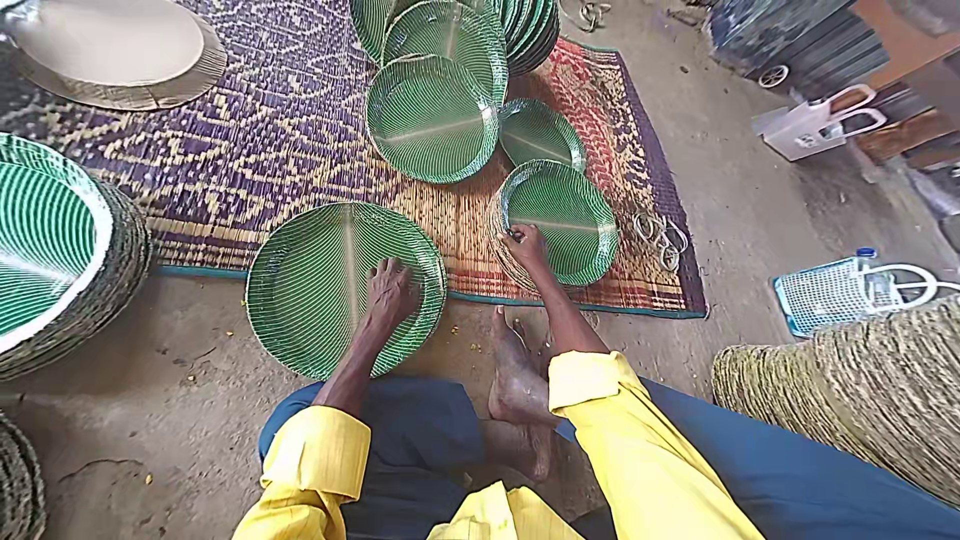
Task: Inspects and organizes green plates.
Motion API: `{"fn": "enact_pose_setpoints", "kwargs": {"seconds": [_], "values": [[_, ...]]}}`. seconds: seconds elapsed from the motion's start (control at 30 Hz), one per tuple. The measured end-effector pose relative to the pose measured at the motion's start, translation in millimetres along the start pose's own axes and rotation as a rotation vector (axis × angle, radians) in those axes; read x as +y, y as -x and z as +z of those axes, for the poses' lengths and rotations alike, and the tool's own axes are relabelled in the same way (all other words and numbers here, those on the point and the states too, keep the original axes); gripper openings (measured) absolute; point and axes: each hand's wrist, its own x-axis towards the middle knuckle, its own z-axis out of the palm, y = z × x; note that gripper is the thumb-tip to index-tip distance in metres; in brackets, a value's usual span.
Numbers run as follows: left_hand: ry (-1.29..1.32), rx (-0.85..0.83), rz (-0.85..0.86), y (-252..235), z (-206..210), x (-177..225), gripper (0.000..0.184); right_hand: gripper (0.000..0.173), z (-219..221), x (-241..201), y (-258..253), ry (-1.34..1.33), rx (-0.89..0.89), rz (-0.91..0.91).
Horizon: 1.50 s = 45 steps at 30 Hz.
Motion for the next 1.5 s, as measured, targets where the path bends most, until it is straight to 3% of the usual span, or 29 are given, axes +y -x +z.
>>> {"fn": "enact_pose_setpoints", "kwargs": {"seconds": [0.37,0.53,0.6,0.67,0.77,0.83,0.93,0.97,1.03,1.1,1.13,1.33,1.4,1.5], "values": [[-0.036,-0.051,-0.002,4.7,-3.4,7.6,0.04,0.029,0.3,14.5,-27.4,-0.126,-0.042,0.134],[0.051,0.022,-0.006,3.7,-3.4,5.4,0.052,0.029,-4.6,11.2,-21.9,-0.124,0.125,0.125],[0.14,0.185,0.019,5.0,-7.1,1.3,0.057,0.031,-6.9,-7.9,0.1,-0.133,0.226,-0.062],[0.237,0.446,0.104,11.6,-16.1,0.6,0.048,0.03,-8.7,-40.1,33.3,-0.126,0.21,-0.278],[0.277,0.932,0.345,20.9,-30.1,0.3,0.038,0.018,26.5,-87.2,75.2,-0.117,0.104,-0.593],[0.222,1.07,0.439,27.1,-34.8,-0.7,0.038,0.014,67.5,-106.1,101.1,-0.108,-0.116,-0.739],[0.162,0.898,0.35,30.6,-19.5,-4.3,0.035,0.022,94.9,-123.2,139.1,0.019,-0.662,-0.839],[0.139,0.746,0.272,29.4,-13.8,-6.2,0.035,0.022,98.1,-123.0,147.7,0.019,-0.72,-0.882],[0.082,0.407,0.092,24.0,-11.6,-9.3,0.037,0.018,102.2,-115.0,148.6,-0.048,-0.656,-0.985],[0.014,0.136,-0.039,15.2,-11.3,-10.3,0.038,0.024,83.3,-106.8,126.4,-0.02,-0.69,-0.907],[-0.008,0.079,-0.053,12.9,-9.2,-10.4,0.038,0.029,68.2,-100.4,110.9,-0.008,-0.69,-0.824],[0.031,0.058,-0.025,12.7,-4.4,-1.9,0.037,0.042,-9.6,-35.5,44.8,-0.038,-0.002,-0.226],[0.048,0.071,-0.003,9.8,-1.9,-1.5,0.036,0.042,-9.4,-18.4,21.7,-0.065,0.08,-0.123],[0.066,0.06,0.005,6.0,-0.3,0.0,0.035,0.042,-4.4,-10.7,4.9,-0.103,0.026,0.004]]}}
